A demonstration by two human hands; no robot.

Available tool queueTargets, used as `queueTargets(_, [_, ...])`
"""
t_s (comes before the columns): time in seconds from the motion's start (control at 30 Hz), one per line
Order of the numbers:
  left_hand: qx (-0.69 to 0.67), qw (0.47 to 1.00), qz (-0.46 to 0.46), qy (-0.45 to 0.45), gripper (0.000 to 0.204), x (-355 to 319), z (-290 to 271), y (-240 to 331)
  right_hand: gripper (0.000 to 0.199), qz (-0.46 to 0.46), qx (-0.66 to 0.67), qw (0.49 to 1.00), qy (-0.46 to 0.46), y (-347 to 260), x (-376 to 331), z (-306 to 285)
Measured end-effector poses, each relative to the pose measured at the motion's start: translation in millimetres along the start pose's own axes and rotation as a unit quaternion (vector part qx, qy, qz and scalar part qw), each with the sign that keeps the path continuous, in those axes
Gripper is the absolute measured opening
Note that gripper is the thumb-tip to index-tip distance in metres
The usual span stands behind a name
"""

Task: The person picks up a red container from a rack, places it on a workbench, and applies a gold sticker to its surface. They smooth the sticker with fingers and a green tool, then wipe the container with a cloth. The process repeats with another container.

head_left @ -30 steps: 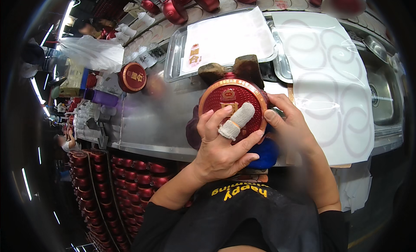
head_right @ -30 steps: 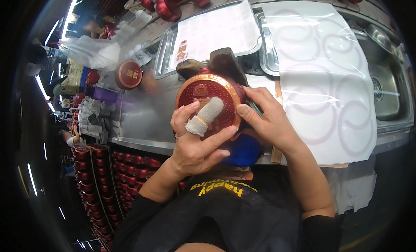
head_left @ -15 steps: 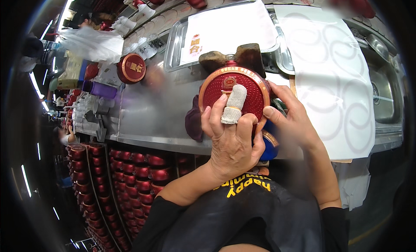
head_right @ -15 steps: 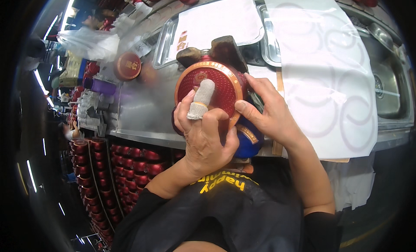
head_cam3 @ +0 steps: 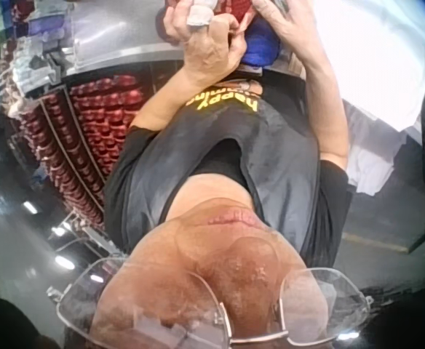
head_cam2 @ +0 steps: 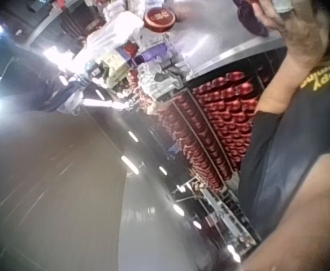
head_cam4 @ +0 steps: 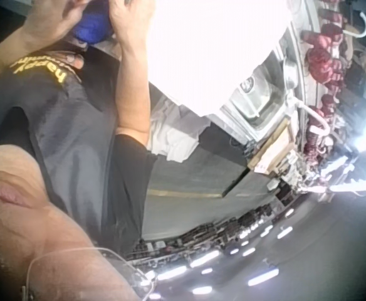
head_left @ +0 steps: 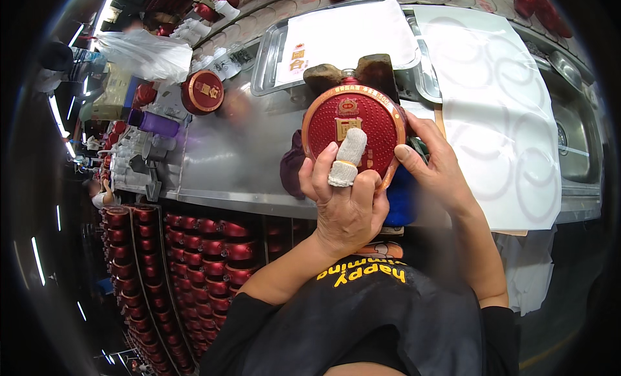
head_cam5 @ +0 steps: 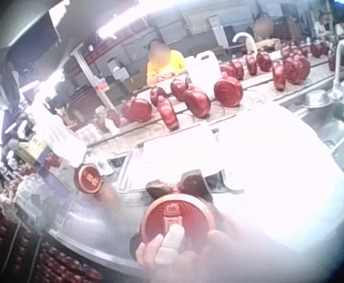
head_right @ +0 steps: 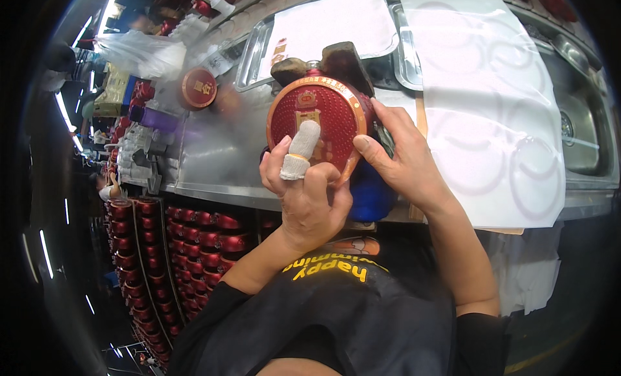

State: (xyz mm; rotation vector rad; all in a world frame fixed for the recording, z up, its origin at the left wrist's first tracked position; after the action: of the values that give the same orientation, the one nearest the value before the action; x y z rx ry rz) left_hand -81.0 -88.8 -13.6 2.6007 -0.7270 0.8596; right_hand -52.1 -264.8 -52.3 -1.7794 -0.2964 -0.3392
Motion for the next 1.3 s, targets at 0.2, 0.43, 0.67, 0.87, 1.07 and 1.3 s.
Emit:
queueTargets(0.2, [0.013,1.0,-0.001,0.016,0.021,-9.0,-12.0,-8.8,0.069,-0.011,-0.039,0.999,-0.007,-3.8,-4.7,0.6])
queueTargets(0.43, [0.016,0.999,0.001,0.039,0.019,-18.1,-18.8,-23.7,0.08,-0.025,-0.067,0.997,-0.006,-7.9,-8.9,4.1])
queueTargets(0.67, [-0.039,0.995,-0.063,0.065,0.022,-22.6,-25.1,-45.1,0.092,-0.041,-0.104,0.994,0.004,-9.8,-12.0,10.0])
queueTargets(0.87, [-0.156,0.973,-0.172,0.012,0.021,-31.0,-22.9,-70.6,0.098,-0.038,-0.164,0.986,-0.015,-18.0,-13.0,14.3])
queueTargets(1.07, [-0.38,0.89,-0.251,-0.003,0.03,-42.3,-9.7,-80.2,0.106,-0.031,-0.194,0.98,-0.01,-25.1,-13.5,20.2])
queueTargets(1.3, [-0.352,0.899,-0.255,-0.045,0.047,-45.3,2.6,-70.7,0.114,-0.044,-0.266,0.963,0.005,-31.3,-18.5,29.7])
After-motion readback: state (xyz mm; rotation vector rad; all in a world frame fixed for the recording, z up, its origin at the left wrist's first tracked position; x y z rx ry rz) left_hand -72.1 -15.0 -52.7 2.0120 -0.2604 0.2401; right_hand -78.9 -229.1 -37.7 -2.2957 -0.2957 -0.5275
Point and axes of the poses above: each hand's wrist, its own x-axis towards the middle knuckle, its own z-axis out of the palm, y = z × x, the point moved 4 cm from there along x, towards the middle knuckle, and after that the axes turned 8 degrees about -z, right-handed, at the moved point
